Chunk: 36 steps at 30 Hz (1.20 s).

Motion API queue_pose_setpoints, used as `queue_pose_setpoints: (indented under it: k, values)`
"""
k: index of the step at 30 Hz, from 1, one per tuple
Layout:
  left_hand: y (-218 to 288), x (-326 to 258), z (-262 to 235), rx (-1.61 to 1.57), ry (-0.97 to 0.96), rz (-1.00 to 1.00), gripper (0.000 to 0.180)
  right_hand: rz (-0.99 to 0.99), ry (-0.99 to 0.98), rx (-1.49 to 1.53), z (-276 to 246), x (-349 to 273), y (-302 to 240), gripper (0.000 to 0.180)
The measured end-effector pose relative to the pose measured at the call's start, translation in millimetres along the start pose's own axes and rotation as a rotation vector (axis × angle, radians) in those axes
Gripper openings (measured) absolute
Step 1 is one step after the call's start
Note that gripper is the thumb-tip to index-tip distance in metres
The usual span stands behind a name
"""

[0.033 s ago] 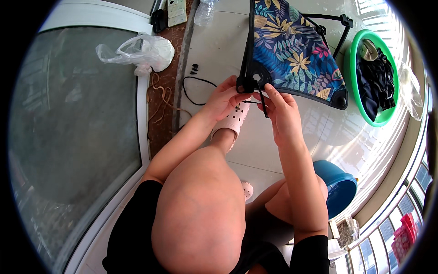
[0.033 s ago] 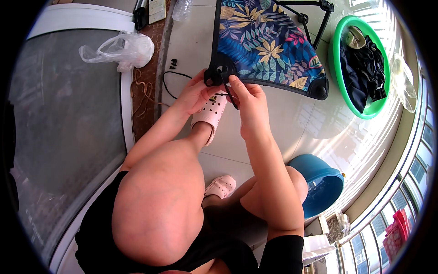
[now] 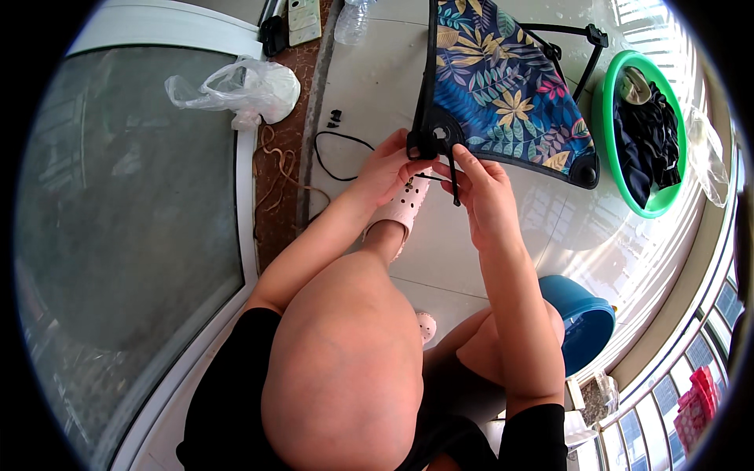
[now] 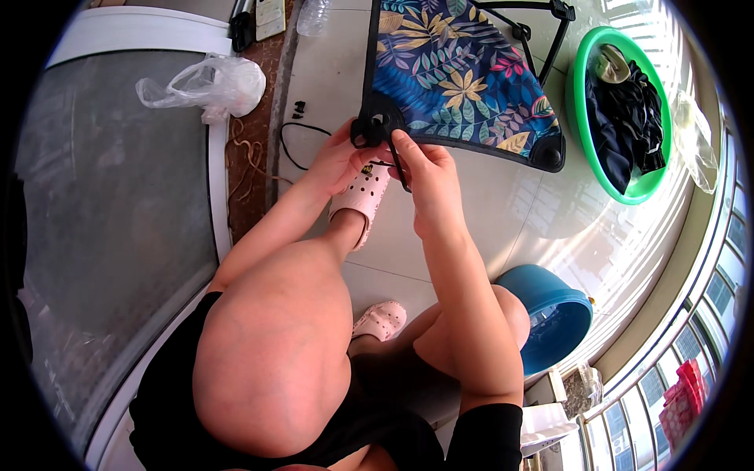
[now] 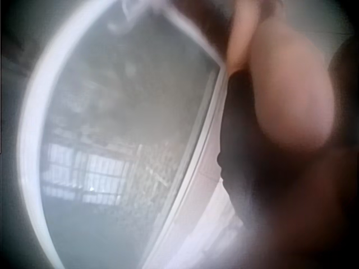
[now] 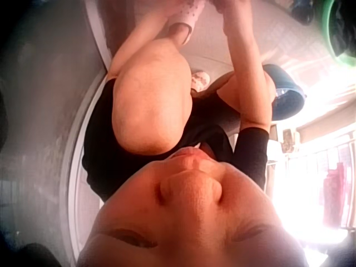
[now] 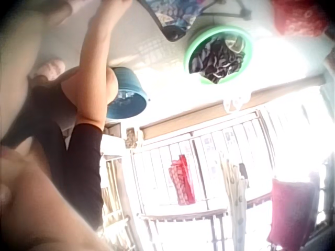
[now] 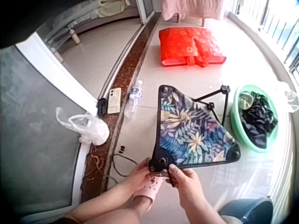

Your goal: The person sits on a tiled balcony floor and assembles a small, foldable stool. They thread black elastic cords through the metal frame joints and secure them with plastic toggles. The person then attaches a floral-patterned fabric seat to the frame using a brown cord, threading it through the corners and tying it off.

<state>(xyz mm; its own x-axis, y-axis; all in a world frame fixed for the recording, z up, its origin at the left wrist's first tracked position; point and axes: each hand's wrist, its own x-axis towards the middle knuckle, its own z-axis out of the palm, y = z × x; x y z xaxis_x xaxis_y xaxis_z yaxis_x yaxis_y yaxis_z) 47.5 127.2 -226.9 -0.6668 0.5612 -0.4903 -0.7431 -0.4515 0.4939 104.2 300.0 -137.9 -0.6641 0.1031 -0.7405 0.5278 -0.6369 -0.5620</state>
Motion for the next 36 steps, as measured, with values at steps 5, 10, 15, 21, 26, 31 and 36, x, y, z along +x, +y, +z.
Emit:
queue_pose_setpoints:
  k: [5,10,15,21,26,31,36]
  values:
    - [-5,10,14,0.354,0.257,0.045,0.013,-0.01,-0.051,-0.039,7,-3,-12,0.026]
    - [3,26,18,0.707,0.474,-0.165,0.016,0.011,-0.135,0.066,5,-7,-14,0.027]
    - [-9,38,-15,1.074,0.276,0.147,0.018,0.034,-0.094,-0.016,8,12,-1,0.031]
    - [31,21,-25,1.093,0.324,0.127,0.04,0.049,-0.024,-0.099,7,12,-1,0.031]
    - [77,-22,71,0.644,0.087,-0.211,0.067,-0.058,-0.032,-0.135,6,4,-4,0.032]
    - [83,-17,83,0.73,0.125,-0.251,0.059,-0.07,0.031,-0.259,15,-3,-7,0.029]
    - [78,-15,88,0.729,0.134,-0.211,0.042,-0.071,0.003,-0.245,8,-1,-1,0.026]
